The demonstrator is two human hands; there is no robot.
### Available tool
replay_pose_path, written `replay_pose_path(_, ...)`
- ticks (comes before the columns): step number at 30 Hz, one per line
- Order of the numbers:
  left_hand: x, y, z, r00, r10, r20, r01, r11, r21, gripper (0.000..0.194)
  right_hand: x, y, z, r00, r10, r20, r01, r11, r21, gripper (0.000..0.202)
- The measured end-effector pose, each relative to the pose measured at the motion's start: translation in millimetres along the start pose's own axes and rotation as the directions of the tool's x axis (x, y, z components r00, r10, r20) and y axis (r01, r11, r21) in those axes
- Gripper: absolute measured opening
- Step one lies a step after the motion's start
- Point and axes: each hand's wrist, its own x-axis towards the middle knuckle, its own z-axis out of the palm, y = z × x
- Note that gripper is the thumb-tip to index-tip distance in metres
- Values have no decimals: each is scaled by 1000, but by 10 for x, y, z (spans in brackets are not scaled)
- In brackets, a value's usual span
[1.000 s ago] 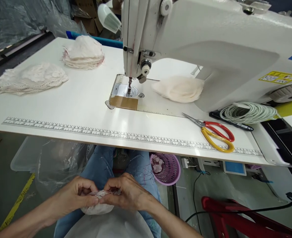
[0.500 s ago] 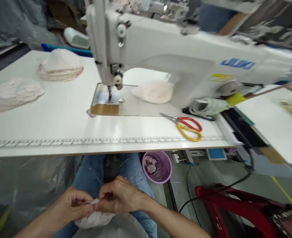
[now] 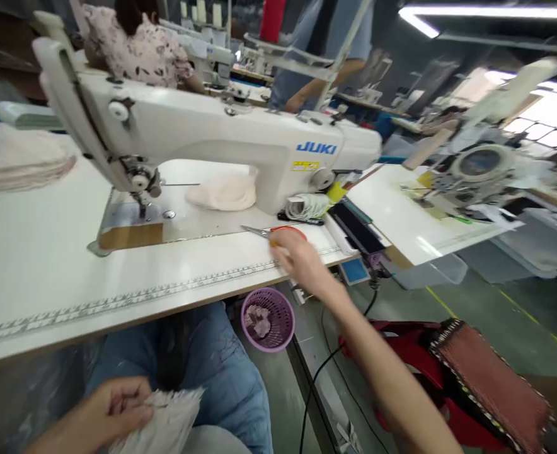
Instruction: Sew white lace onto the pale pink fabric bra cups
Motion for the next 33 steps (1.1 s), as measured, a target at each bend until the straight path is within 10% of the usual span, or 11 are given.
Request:
replay_pose_path(8, -255, 144, -64, 997, -62, -39, 53, 976, -211, 48, 96, 522, 142, 1000, -9, 26, 10, 999, -52, 32)
replay_pose_path(13, -290, 67, -117, 996, -79, -34, 72, 985, -156, 47, -114, 65, 27, 999, 21, 34, -17, 995, -99, 29)
replay_pose_path(18, -294, 46, -149, 997, -67, -32, 64, 994, -93, 47, -449, -718, 115, 985, -37, 166, -3, 971, 239, 27)
replay_pose_path(24, -316, 9, -189, 998, -65, -23, 62, 993, -100, 46, -553, -1099, 578, 800, -92, 593, -176, 909, 379, 50)
replay_pose_path(33, -360, -10, -224, 999, -45, -7, 44, 996, -79, 46, -574, -1070, 871, 690, -240, 683, -211, 836, 506, 56)
